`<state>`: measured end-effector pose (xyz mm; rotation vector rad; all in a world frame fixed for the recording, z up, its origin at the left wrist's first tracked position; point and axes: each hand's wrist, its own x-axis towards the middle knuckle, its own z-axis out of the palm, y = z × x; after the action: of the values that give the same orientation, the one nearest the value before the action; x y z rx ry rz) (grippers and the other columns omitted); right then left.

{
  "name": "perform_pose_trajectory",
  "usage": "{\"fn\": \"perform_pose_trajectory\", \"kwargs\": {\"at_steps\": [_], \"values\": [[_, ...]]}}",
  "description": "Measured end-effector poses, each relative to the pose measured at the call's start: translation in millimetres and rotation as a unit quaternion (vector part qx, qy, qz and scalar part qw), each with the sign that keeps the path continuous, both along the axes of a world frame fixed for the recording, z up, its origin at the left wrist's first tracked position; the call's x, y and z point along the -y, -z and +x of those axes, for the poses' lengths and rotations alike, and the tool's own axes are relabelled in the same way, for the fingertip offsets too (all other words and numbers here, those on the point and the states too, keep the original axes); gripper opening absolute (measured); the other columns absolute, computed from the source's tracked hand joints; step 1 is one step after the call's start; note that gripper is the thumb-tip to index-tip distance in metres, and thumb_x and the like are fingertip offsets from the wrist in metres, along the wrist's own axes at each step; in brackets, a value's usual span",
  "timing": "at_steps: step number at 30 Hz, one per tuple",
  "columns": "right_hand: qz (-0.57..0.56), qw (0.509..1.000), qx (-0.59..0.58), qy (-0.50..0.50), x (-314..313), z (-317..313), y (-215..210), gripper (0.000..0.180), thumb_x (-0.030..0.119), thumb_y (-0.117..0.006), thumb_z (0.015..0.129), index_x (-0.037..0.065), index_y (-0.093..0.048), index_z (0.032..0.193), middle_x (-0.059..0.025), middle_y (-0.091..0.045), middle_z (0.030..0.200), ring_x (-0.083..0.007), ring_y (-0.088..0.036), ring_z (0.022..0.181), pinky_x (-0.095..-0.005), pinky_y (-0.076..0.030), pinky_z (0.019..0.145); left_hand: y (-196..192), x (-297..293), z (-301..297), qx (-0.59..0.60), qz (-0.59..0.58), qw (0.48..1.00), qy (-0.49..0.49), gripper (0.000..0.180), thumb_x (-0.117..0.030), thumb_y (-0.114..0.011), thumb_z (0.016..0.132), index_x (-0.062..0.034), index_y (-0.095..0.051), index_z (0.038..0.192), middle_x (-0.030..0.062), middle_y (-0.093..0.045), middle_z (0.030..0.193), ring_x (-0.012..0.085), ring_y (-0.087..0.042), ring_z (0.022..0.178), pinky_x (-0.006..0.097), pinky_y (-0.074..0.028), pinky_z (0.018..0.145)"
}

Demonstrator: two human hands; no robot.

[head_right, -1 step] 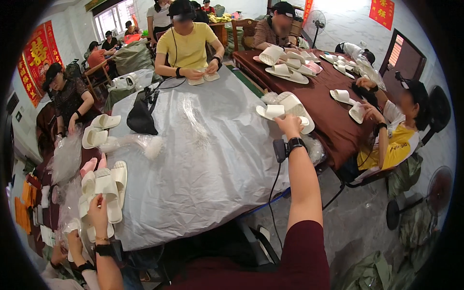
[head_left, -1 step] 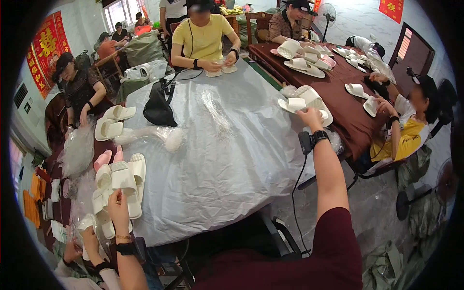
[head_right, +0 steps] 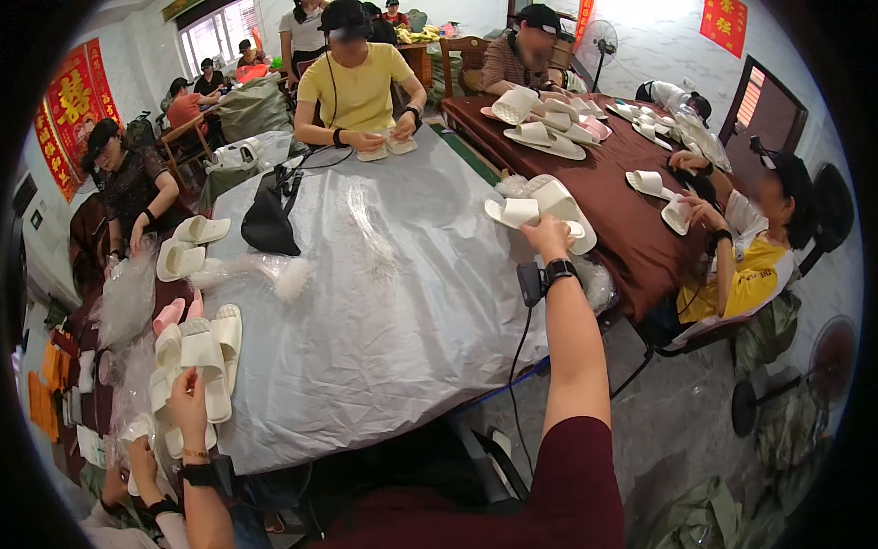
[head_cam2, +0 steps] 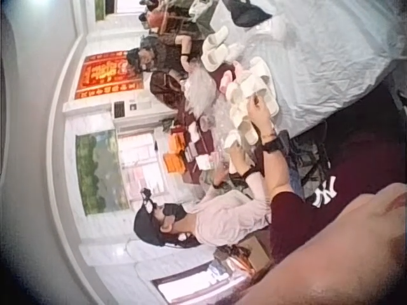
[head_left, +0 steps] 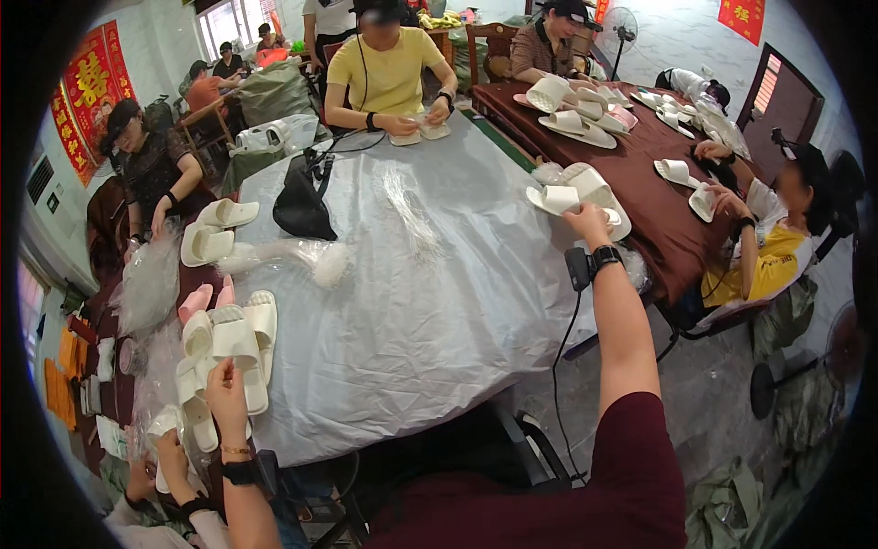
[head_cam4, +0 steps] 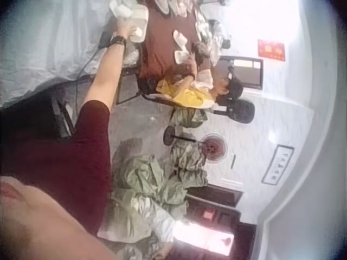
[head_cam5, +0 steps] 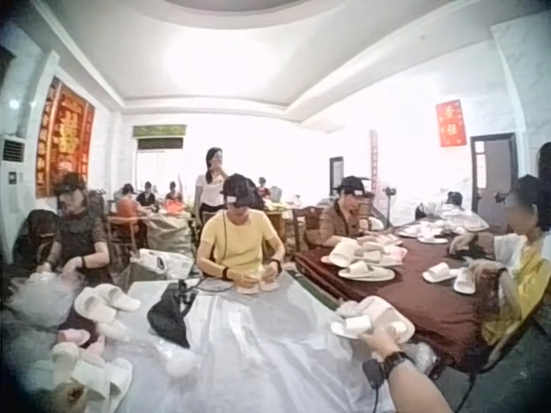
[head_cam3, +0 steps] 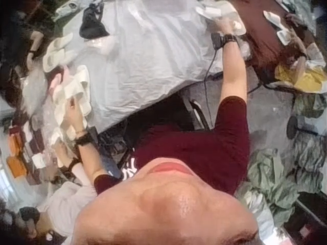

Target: Assembling and inspecting white slippers at a manufacturing production table.

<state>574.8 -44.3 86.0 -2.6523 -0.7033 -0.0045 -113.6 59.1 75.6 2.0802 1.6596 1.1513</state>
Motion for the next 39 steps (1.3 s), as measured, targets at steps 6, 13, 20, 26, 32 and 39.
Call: {"fn": "perform_pose_trajectory", "kwargs": {"at_steps": [6,13,20,26,32,39], "values": [[0.195,0.964,0.177,-0.037,-1.9,61.6,-7.8,0.031,0.028,-0.071,0.070,0.005,-0.068,0.091,-0.0154,-0.067,0.084,-0.0302,-0.064,0.077,-0.0411,-0.048,0.072,-16.8,25.3,25.0,0.019,-0.033,0.998,0.046,0.022,-0.006,-0.059,0.082,0.0018,-0.063,0.103,0.0091,-0.062,0.090,0.0180,-0.059,0.082,0.029,-0.047,0.074],[0.597,0.785,0.000,-0.169,23.4,14.4,-130.6,0.015,0.009,-0.067,0.082,-0.001,-0.065,0.093,-0.0022,-0.065,0.087,-0.0088,-0.057,0.076,-0.0231,-0.044,0.072,-10.8,39.1,51.5,0.101,-0.091,0.982,0.129,0.025,-0.003,-0.061,0.081,0.0008,-0.062,0.106,0.0085,-0.063,0.095,0.0155,-0.059,0.084,0.027,-0.048,0.075],[0.614,0.695,-0.250,-0.278,49.7,-173.4,-162.5,0.023,0.008,-0.060,0.088,0.001,-0.057,0.110,-0.0027,-0.061,0.100,-0.0091,-0.056,0.085,-0.0237,-0.044,0.079,-18.0,66.5,104.7,0.243,-0.312,0.854,0.338,0.051,-0.007,-0.063,0.083,-0.0043,-0.045,0.131,0.0111,-0.057,0.117,0.0182,-0.056,0.105,0.031,-0.047,0.086],[0.499,0.655,-0.486,-0.292,26.8,-319.1,-60.6,0.019,0.009,-0.057,0.090,0.000,-0.059,0.107,-0.0045,-0.062,0.100,-0.0099,-0.055,0.091,-0.0234,-0.042,0.083,-27.0,86.7,132.8,0.429,-0.386,0.713,0.398,0.081,-0.033,-0.072,0.080,-0.0072,-0.027,0.142,0.0127,-0.043,0.133,0.0259,-0.047,0.119,0.038,-0.043,0.095],[0.182,0.714,-0.299,-0.606,31.7,-416.7,23.8,0.053,0.015,-0.064,0.080,-0.002,-0.047,0.127,-0.0240,-0.052,0.123,-0.0359,-0.045,0.122,-0.0373,-0.034,0.102,18.7,74.8,110.4,0.562,-0.395,0.692,0.222,0.062,-0.021,-0.066,0.085,-0.0077,-0.034,0.136,0.0102,-0.046,0.129,0.0213,-0.054,0.110,0.038,-0.050,0.087],[-0.055,0.698,-0.413,-0.582,-7.2,-374.8,-35.3,0.031,0.017,-0.062,0.083,-0.003,-0.062,0.107,-0.0206,-0.065,0.102,-0.0279,-0.065,0.087,-0.0358,-0.051,0.080,48.6,80.4,77.0,0.566,-0.433,0.698,0.070,0.039,-0.021,-0.059,0.090,-0.0078,-0.045,0.123,0.0035,-0.057,0.108,0.0154,-0.059,0.092,0.036,-0.052,0.078]]}}
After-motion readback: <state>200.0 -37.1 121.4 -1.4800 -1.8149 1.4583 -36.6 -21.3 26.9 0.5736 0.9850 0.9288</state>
